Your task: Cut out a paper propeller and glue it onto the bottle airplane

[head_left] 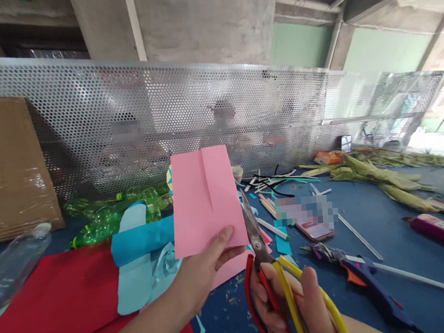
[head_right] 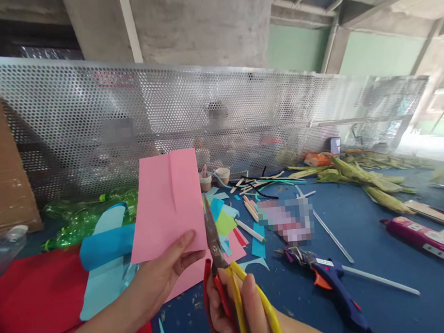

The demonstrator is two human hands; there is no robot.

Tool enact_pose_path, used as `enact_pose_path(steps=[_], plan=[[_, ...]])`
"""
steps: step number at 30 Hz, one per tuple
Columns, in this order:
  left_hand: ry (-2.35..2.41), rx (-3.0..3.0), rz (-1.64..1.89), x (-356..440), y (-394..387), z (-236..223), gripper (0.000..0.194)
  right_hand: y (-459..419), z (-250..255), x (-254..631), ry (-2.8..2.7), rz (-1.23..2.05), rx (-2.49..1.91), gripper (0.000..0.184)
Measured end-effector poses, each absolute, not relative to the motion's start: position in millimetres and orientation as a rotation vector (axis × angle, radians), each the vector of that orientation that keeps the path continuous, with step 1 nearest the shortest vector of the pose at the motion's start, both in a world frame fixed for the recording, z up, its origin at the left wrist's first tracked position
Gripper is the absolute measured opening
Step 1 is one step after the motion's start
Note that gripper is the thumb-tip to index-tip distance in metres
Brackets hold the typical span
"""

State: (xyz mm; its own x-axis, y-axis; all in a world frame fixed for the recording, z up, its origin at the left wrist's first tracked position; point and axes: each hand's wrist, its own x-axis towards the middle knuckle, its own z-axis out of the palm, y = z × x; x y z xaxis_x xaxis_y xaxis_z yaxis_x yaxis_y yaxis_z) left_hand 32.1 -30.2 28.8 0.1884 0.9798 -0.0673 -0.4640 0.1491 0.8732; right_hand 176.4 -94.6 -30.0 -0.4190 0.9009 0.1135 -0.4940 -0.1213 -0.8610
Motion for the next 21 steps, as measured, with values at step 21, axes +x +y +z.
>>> enact_pose_path(steps=[21], plan=[[0.736, 0.814, 1.005, 25.2, -12.6, 29.4, 0.035, -87.6, -33.2, 176.6, -1.154, 1.602, -0.689, 0.078]])
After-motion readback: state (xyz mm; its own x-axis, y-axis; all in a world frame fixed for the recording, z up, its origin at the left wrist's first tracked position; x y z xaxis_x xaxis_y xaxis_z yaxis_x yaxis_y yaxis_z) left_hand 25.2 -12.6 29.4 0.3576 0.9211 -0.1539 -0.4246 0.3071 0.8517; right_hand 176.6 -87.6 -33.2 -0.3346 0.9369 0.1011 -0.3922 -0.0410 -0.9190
